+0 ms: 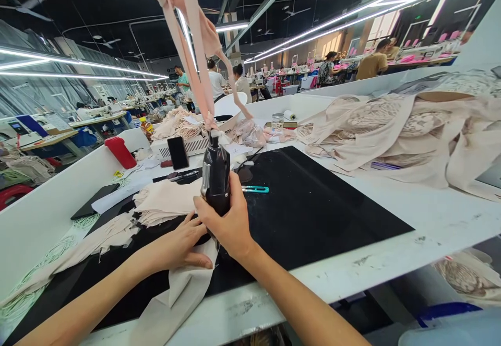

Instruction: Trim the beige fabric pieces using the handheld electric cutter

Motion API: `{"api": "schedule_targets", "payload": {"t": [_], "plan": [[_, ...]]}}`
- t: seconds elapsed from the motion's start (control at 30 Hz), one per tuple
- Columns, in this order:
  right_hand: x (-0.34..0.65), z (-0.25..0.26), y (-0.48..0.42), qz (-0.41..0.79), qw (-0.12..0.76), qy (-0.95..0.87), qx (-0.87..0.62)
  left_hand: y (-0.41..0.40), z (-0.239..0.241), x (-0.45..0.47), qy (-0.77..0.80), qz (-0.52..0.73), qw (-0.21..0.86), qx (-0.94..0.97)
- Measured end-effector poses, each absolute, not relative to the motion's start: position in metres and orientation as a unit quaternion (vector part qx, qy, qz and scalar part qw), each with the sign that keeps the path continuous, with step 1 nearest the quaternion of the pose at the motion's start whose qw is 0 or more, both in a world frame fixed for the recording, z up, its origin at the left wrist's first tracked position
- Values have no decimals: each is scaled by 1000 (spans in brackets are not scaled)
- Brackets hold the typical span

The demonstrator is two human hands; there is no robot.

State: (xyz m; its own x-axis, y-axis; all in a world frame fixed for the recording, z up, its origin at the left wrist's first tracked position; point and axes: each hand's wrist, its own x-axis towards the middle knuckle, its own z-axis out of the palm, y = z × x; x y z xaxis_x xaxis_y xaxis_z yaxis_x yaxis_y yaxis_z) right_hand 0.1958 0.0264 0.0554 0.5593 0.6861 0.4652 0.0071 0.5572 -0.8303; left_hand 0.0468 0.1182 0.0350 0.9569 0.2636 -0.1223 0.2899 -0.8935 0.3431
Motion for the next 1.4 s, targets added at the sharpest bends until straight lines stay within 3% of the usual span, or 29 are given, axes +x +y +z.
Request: {"api": "schedule_targets", "payload": {"t": [0.8, 0.97, 1.1, 1.4], "plan": [[184, 57, 11, 233, 763, -432, -420, 124, 27, 47, 108, 8, 192, 975], [188, 62, 11, 253, 775, -417, -402, 103, 35, 32, 173, 102, 213, 956], [193, 65, 11, 231, 785, -424, -388, 65, 32, 16, 246, 135, 146, 949], [202, 61, 9, 219, 787, -425, -389, 31, 10, 8, 208, 126, 72, 967]]}}
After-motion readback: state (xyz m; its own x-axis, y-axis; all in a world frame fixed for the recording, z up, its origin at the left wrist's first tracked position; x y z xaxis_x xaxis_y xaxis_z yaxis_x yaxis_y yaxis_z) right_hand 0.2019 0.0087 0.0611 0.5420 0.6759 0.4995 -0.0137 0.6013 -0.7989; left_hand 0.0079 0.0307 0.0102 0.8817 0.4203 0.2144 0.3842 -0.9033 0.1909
